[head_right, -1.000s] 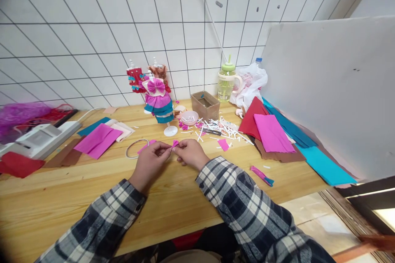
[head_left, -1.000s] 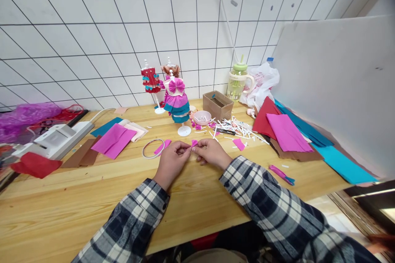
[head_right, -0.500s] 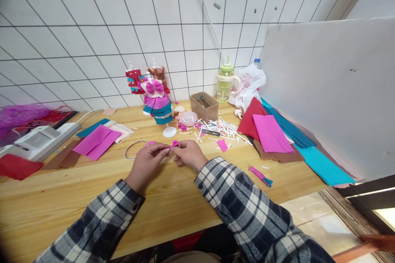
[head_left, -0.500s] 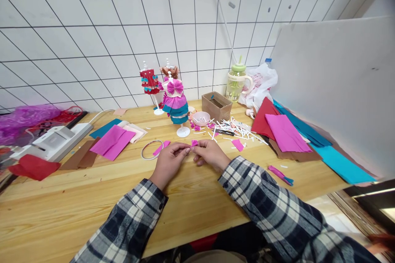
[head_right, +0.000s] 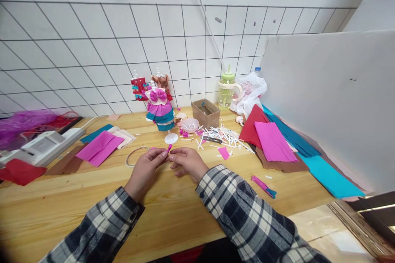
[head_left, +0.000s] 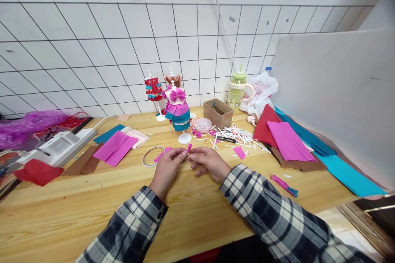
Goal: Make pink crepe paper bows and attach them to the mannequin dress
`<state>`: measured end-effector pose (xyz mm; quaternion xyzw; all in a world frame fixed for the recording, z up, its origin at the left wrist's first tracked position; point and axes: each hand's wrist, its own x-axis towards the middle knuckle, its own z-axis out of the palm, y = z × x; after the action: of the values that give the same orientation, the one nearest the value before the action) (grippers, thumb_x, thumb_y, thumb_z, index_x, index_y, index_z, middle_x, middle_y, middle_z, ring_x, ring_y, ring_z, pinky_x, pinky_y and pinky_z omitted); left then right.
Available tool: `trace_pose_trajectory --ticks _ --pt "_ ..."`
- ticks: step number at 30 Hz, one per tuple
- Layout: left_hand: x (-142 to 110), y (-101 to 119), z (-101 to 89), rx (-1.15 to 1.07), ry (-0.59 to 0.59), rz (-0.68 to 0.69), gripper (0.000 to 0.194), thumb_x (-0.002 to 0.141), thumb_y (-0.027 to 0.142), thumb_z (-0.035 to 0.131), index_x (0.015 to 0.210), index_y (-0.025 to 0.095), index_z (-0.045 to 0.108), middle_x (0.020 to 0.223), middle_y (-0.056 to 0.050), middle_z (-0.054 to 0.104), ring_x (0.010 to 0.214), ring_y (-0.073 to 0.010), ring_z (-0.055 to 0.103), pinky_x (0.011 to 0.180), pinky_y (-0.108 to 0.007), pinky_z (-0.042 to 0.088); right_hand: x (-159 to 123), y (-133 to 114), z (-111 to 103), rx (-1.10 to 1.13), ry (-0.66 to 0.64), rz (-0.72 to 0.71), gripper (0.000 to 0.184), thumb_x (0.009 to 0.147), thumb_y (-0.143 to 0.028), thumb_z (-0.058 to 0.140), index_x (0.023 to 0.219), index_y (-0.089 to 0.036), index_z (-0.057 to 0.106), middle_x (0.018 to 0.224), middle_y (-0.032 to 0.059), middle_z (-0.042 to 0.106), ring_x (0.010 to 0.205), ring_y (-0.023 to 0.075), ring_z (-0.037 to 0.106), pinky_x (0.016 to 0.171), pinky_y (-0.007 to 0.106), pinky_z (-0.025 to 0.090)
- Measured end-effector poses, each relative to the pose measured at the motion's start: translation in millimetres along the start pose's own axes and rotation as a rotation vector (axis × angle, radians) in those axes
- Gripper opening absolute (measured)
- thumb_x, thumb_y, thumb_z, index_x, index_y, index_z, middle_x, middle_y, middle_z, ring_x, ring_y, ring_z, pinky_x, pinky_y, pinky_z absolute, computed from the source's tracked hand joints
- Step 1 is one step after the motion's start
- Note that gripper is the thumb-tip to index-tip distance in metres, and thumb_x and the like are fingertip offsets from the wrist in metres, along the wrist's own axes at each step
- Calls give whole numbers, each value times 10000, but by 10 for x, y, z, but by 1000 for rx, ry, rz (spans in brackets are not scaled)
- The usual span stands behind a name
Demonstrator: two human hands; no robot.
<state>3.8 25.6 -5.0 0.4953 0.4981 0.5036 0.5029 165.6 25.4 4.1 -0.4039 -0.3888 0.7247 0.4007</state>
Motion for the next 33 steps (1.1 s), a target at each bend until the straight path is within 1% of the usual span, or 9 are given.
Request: trace_pose_trajectory --ticks 6,10,13,17,21,24,27,30,33 --pt "-21 26 -23 184 -79 85 266 768 395 682 898 162 683 891 -67 707 852 -211 637 811 -331 479 43 -4 -77 -28 -12 37 339 598 -358 819 832 -163 669 781 -3 615 573 77 547 445 200 496" --pt "-3 83 -123 547 -237 386 180 867 347 582 907 199 676 965 -60 686 949 -206 607 885 -342 438 93 -19 -197 -134 -135 24 306 623 -372 790 817 -162 683 713 -5 602 611 104 567 461 213 498" --pt "9 161 -180 802 -428 611 179 908 303 526 900 217 683 976 -58 675 987 -202 577 902 -340 409 131 -19 -277 -385 -161 -45 160 719 -305 701 812 -174 701 713 -2 641 618 114 586 476 210 479" --pt "-11 244 -177 1070 -567 708 234 943 270 453 924 233 684 962 -45 681 984 -200 568 936 -370 361 137 -50 -337 -871 -139 -323 130 776 -160 622 821 -195 738 728 -11 692 644 115 601 598 224 454" --pt "-58 273 -127 1242 -536 721 247 942 265 437 897 235 678 909 -28 681 956 -205 571 1000 -441 276 72 -122 -319 -1360 -155 -670 123 832 -186 617 844 -203 738 833 22 705 800 139 607 715 244 409" --pt "-78 250 -95 1289 -500 711 241 929 253 437 876 230 671 873 -23 678 901 -198 581 992 -444 277 0 -152 -253 -1570 -155 -746 155 884 -220 557 867 -223 711 845 16 673 785 141 572 671 252 375" --pt "-84 196 -62 1291 -423 650 194 880 238 481 792 198 650 797 -42 661 809 -197 581 857 -376 368 -59 -137 -166 -1720 -61 -790 147 884 -240 552 809 -201 673 808 29 637 786 171 529 666 282 356" --pt "-94 156 -17 1244 -285 513 139 800 203 531 685 188 608 685 -43 629 690 -191 564 676 -320 380 -101 -100 -88 -1815 -24 -880 188 900 -224 512 766 -172 633 773 50 607 788 193 496 663 311 339" --pt "-105 149 24 1051 -134 347 94 752 201 561 674 190 613 656 -27 632 641 -178 559 623 -297 376 -141 -73 -39 -1829 50 -945 202 915 -200 478 771 -169 617 748 51 594 766 195 486 659 330 321"
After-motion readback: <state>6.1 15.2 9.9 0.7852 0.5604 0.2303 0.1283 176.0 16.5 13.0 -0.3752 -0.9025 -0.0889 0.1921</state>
